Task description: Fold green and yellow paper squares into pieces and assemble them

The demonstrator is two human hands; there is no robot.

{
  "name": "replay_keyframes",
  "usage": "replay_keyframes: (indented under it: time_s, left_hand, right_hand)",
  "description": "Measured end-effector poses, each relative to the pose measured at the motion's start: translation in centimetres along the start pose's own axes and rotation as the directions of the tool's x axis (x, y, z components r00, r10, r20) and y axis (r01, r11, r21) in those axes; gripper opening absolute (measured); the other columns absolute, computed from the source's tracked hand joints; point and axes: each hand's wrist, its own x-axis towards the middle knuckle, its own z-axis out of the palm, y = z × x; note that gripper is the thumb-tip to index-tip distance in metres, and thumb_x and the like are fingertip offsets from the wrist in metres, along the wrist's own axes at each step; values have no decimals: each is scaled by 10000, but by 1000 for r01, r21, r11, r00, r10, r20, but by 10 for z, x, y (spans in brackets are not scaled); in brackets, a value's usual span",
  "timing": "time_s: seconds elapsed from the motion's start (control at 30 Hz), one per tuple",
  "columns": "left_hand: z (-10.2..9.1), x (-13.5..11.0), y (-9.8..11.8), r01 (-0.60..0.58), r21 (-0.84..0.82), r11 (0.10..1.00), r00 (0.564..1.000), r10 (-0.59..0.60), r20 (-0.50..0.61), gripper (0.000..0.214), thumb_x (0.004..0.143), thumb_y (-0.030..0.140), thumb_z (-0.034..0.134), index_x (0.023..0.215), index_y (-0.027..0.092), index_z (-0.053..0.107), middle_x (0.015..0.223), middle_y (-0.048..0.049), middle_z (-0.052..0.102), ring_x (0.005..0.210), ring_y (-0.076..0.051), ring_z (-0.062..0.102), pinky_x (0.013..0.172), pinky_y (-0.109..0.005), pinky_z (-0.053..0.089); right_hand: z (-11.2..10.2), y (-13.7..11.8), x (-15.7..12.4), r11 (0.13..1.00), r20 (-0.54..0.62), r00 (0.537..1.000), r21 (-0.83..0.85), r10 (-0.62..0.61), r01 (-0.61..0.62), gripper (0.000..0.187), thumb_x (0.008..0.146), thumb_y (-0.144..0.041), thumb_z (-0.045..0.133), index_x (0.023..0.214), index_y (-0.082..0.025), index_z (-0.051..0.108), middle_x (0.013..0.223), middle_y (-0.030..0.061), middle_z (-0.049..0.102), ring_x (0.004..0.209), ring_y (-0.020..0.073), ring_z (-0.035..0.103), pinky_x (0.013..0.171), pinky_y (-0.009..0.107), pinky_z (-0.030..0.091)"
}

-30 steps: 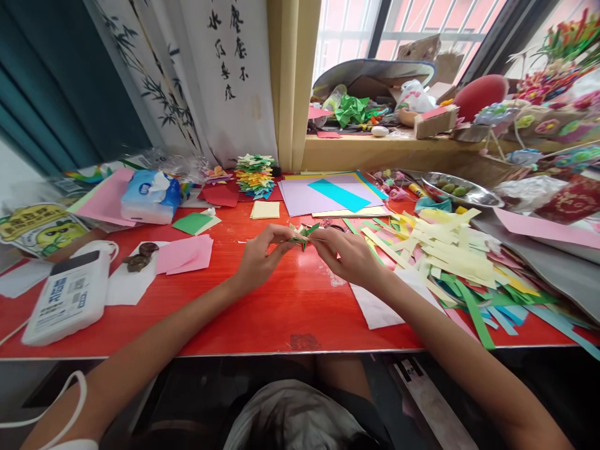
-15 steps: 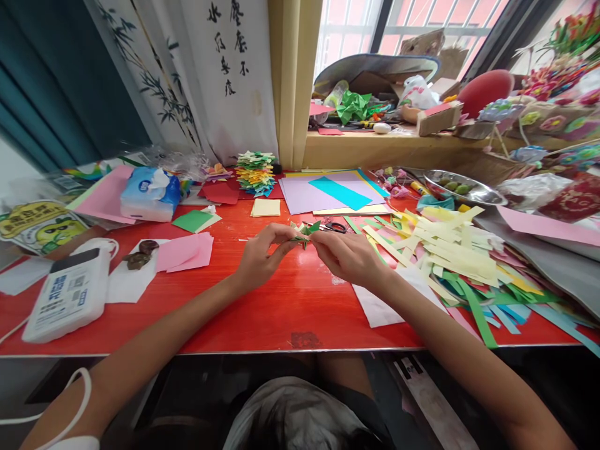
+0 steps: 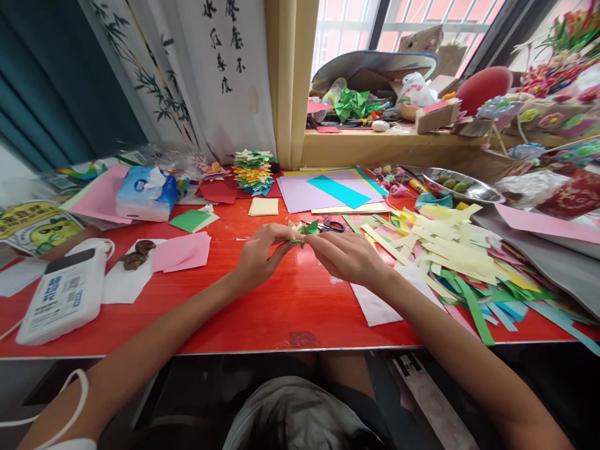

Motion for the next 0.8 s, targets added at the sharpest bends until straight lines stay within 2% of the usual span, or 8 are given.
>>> replay_keyframes:
  time_s: [0.2,0.47,0.63,0.73,0.8]
  left_hand:
    - [-1,1,1,-32,18,999,999,32,-14,154,814,165,500,963,206,504,943,-40,614,919,-133,583,793,-297,510]
    - [-2,4,1,-241,246,939,964,260,-49,221,788,123,528,981,225,494,904,-11,643,883,-124,576,775,-294,473]
    - [-3,4,-3,-340,304,890,935,353,12,236,787,135,526,999,233,495,905,-3,649,855,-123,584,774,-290,457]
    - [-3,3,-4,-335,309,890,936,351,4,228,796,146,515,1005,234,488,895,0,647,852,-120,583,775,-283,454]
    - [-2,3,-3,-306,311,900,945,328,-19,221,795,149,519,996,233,484,880,2,644,843,-119,581,765,-279,458]
  right_hand:
    - [-1,-2,2,999,12,999,21,44,-44,198,847,-72,375,950,-139,530,645,4,595,560,89,525,442,228,334]
    - [1,-5,1,997,35,996,14,78,-79,180,861,-96,372,955,-151,515,624,-11,580,546,88,513,444,242,321]
    - [1,-6,1,998,60,997,-49,37,-34,159,857,-93,386,949,-141,506,592,-14,567,539,95,512,443,251,313]
    - [1,-6,2,999,70,997,-17,39,-38,168,855,-91,375,960,-146,494,609,-10,573,550,97,520,446,247,315]
    - [0,-6,3,995,65,994,54,85,-88,174,849,-108,384,990,-154,475,653,-3,591,555,94,526,462,234,333]
